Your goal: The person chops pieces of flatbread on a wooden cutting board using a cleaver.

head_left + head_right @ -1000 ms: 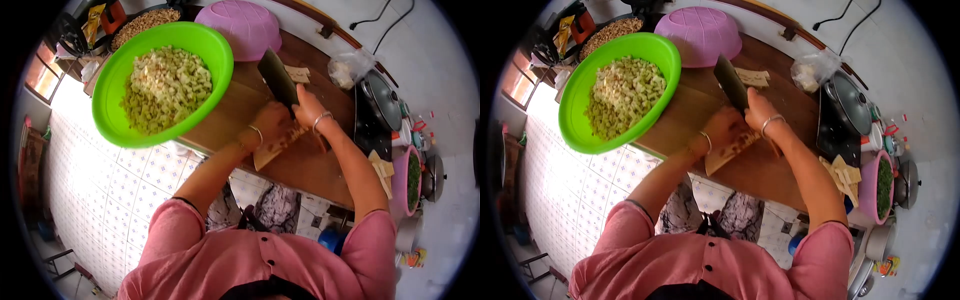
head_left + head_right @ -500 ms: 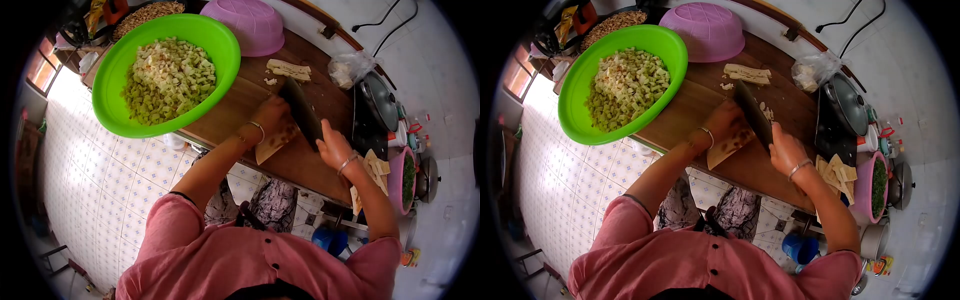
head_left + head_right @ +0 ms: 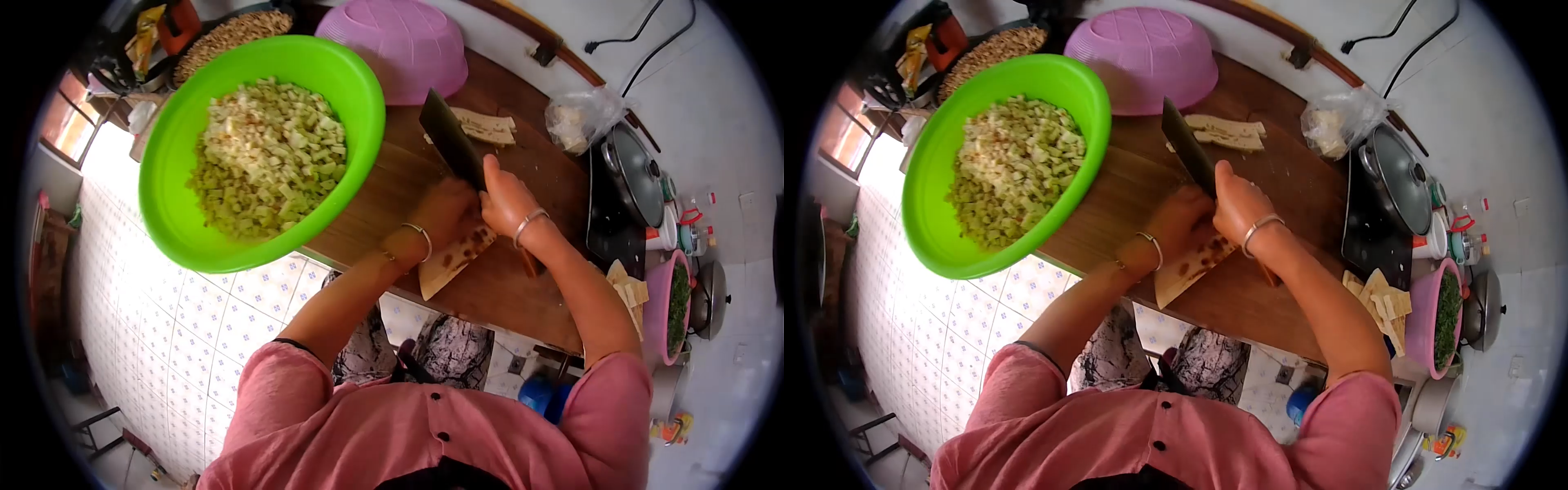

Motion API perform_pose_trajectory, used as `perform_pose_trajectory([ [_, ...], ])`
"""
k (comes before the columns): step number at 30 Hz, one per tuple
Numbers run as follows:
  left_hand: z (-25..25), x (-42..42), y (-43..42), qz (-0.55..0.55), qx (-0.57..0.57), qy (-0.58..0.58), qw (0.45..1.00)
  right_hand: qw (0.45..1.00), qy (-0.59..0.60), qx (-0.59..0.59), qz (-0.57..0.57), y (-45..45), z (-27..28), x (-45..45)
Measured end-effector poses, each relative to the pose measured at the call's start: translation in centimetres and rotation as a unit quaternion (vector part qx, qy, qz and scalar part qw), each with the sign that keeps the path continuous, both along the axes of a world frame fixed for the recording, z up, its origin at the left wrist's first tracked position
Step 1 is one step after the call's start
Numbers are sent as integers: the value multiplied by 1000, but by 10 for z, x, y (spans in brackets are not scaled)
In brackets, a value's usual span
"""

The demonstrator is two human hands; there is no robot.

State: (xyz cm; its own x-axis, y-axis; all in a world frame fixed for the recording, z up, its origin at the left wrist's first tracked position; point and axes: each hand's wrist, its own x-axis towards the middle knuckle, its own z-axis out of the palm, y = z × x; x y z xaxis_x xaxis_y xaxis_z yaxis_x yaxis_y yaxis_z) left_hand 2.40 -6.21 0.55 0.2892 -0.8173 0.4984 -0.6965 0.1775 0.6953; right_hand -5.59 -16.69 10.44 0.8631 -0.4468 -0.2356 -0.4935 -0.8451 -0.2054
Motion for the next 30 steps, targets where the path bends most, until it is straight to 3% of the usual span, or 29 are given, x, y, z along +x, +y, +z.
perform_pose_trajectory([
  [3,-4,-4,-1,11,-53,15,998,995,-86,-37,36,-10,-9,-2],
  [7,-5,-5,4,19,-58,19,998,998,-66,11,8,-12,-2,-17],
  [14,-18,-4,-3,31,-94,-16,995,999,-25,-41,19,26,32,-87],
  [17,-8,-2,5,23,-41,-6,999,999,-21,-38,23,30,28,-110],
  [20,-17,-3,-3,28,-68,-1,997,1000,2,-27,13,26,23,-119],
  [23,-17,-2,-5,34,-24,-37,998,1000,7,-19,8,23,19,-101],
  [30,2,-7,-2,-5,20,-1,1000,999,-46,-2,1,16,-2,-82],
])
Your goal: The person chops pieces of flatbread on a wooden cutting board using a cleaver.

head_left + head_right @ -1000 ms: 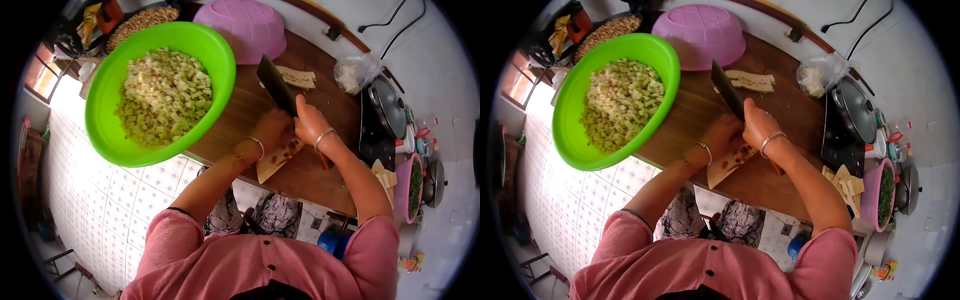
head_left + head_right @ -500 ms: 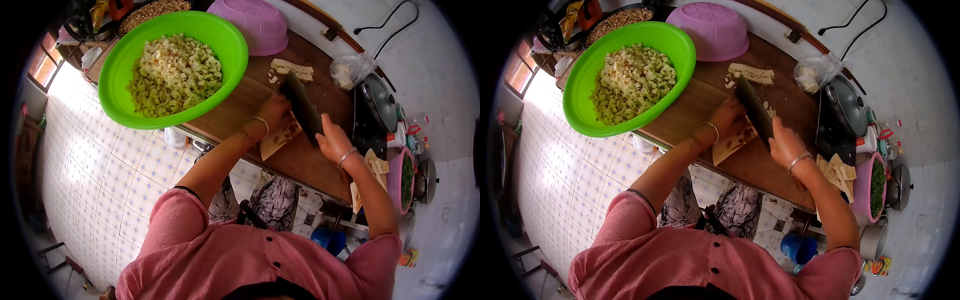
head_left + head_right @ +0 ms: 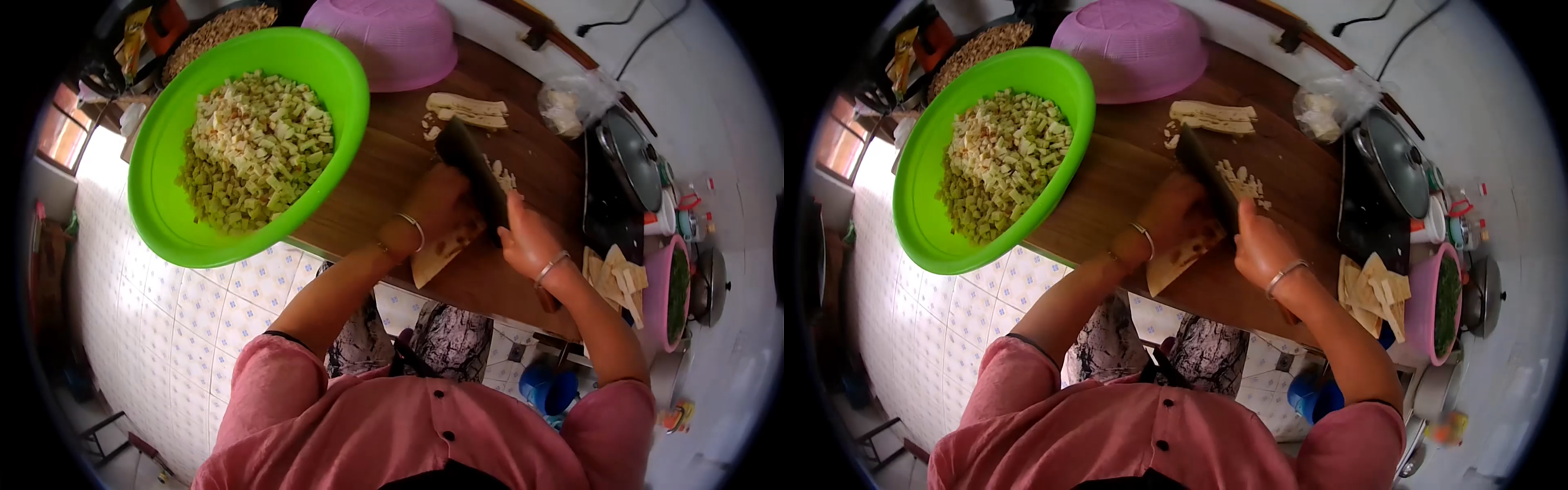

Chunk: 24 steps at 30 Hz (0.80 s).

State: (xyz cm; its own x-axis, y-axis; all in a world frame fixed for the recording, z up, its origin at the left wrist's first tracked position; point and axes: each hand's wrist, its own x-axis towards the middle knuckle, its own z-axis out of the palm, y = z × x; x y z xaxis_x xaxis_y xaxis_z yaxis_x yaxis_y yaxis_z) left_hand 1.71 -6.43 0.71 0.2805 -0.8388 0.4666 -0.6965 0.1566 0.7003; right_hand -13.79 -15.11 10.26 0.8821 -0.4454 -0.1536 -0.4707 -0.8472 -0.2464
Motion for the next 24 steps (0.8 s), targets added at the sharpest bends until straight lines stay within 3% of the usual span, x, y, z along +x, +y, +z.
perform_pose_trajectory([
  [2,-5,-1,-2,32,-61,-39,997,1000,3,-10,-1,-3,0,1],
  [6,-11,-1,1,35,3,-56,998,1000,5,-27,7,0,0,2],
  [8,-11,1,3,40,-13,-15,999,999,3,-42,14,7,-1,2],
  [12,-17,3,-1,69,-55,-66,994,998,-20,-26,50,-1,-7,0],
  [18,-29,-7,-7,41,-96,-33,994,997,-48,-57,15,3,-12,32],
  [20,-39,5,-16,23,-122,-2,992,998,41,-53,1,6,3,76],
  [24,-22,4,-5,43,-155,-15,987,998,50,-43,-19,6,8,81],
])
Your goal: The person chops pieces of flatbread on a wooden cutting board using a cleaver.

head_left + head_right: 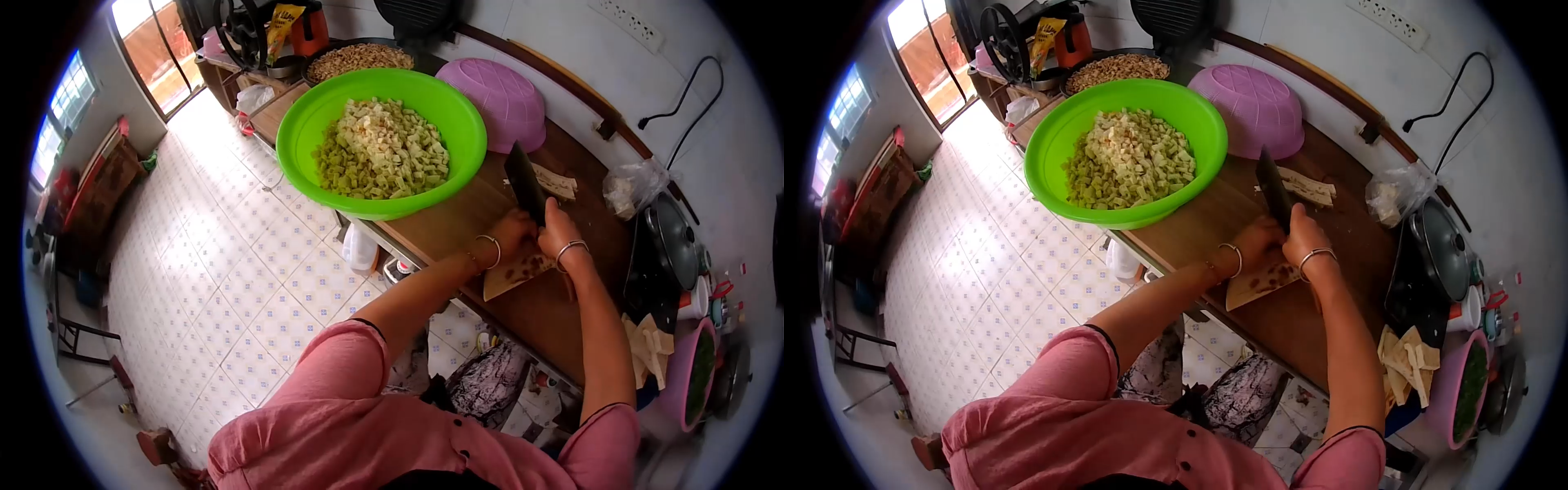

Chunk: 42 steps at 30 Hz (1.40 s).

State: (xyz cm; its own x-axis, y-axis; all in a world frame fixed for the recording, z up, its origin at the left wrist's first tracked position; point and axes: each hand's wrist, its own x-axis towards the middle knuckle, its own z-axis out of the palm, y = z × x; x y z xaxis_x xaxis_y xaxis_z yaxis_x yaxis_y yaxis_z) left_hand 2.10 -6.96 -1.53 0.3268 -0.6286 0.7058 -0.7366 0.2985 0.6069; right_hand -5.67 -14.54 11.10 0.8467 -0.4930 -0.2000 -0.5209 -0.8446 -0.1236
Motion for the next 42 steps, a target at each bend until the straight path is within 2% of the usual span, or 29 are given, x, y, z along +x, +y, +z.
perform_pose_trajectory([
  [2,-2,4,0,-8,52,-3,999,1000,-10,-4,8,-7,-4,1],
  [4,-2,3,2,-4,43,-2,999,1000,-17,-1,16,-14,-9,1],
  [11,-11,6,-3,9,40,-15,999,984,-58,161,-44,-16,-4,0],
  [13,-8,5,0,-3,51,6,999,993,-93,7,70,-24,-19,-1],
  [15,-5,4,2,-24,58,28,998,994,-89,15,53,-21,-17,-2],
  [21,-7,3,3,16,54,12,998,996,-87,-5,31,-14,-17,-6],
  [26,-6,3,4,-28,67,112,991,997,-68,-12,28,-7,-14,-4],
  [30,-6,3,3,13,41,103,994,991,-123,11,51,-18,-20,-8],
  [32,-7,6,3,27,3,7,1000,990,-130,20,57,-23,-23,-8],
  [42,-10,7,1,20,28,35,999,989,-141,32,42,-23,-25,-9],
])
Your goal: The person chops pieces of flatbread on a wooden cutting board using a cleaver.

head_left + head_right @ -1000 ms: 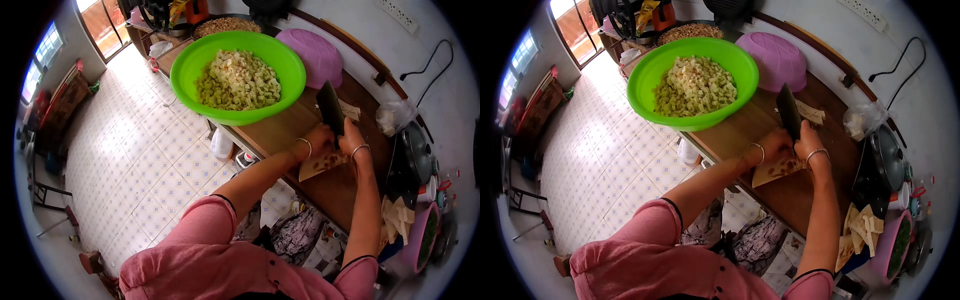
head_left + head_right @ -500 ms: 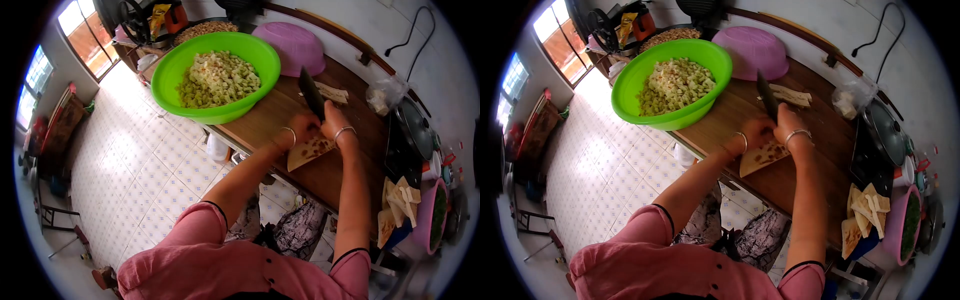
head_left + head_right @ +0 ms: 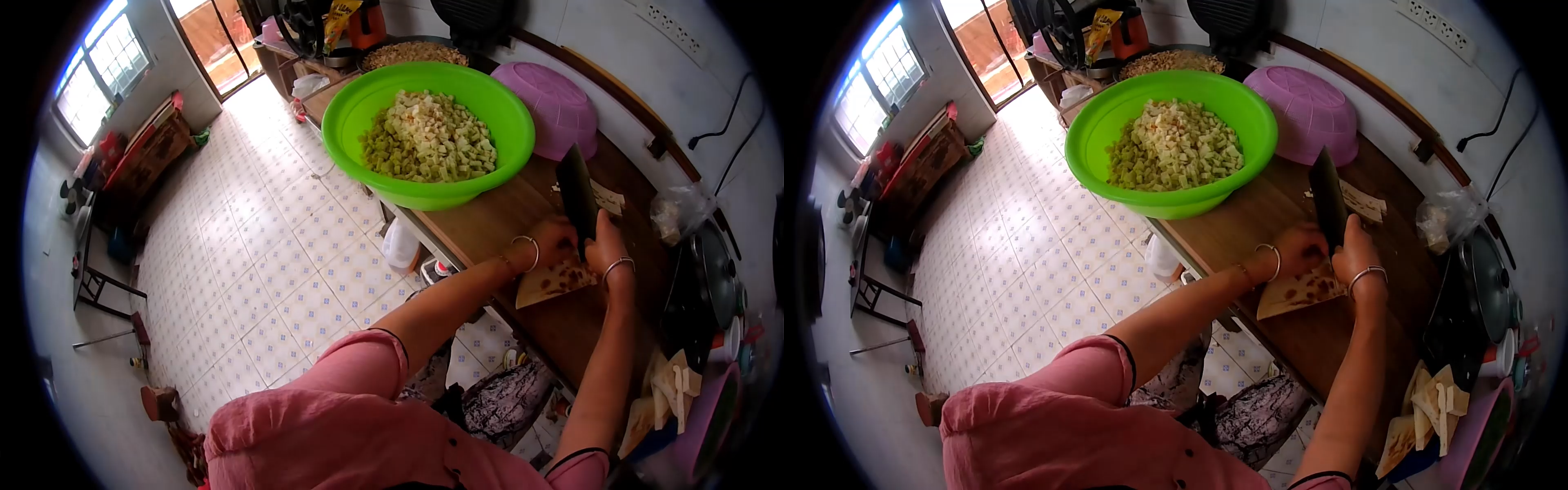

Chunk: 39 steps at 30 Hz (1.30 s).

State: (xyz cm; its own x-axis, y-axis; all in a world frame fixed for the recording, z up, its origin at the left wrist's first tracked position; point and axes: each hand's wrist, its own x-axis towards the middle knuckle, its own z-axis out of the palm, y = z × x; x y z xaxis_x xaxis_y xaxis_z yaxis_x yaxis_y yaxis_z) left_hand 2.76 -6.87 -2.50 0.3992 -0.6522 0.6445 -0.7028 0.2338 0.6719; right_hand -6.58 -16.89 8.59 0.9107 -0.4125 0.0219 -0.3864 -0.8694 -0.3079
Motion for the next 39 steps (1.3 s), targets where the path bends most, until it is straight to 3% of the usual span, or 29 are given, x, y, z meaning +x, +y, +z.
perform_pose_trajectory([
  [9,-2,-2,-3,-26,-28,35,999,1000,0,-2,-9,3,1,0],
  [15,-4,0,-1,-18,-27,-3,999,1000,6,-11,-4,3,3,-1],
  [17,5,-5,3,-39,76,123,989,1000,11,-8,-13,4,5,-3],
  [24,3,-4,3,-44,78,134,987,1000,18,-5,-20,4,7,-4],
  [26,-1,-2,1,-12,37,40,998,999,22,-1,-23,4,7,-5],
  [29,6,-4,4,-32,78,106,991,1000,4,9,-17,1,2,-5],
  [39,9,-3,7,-36,66,81,994,999,7,9,-31,5,5,-7],
])
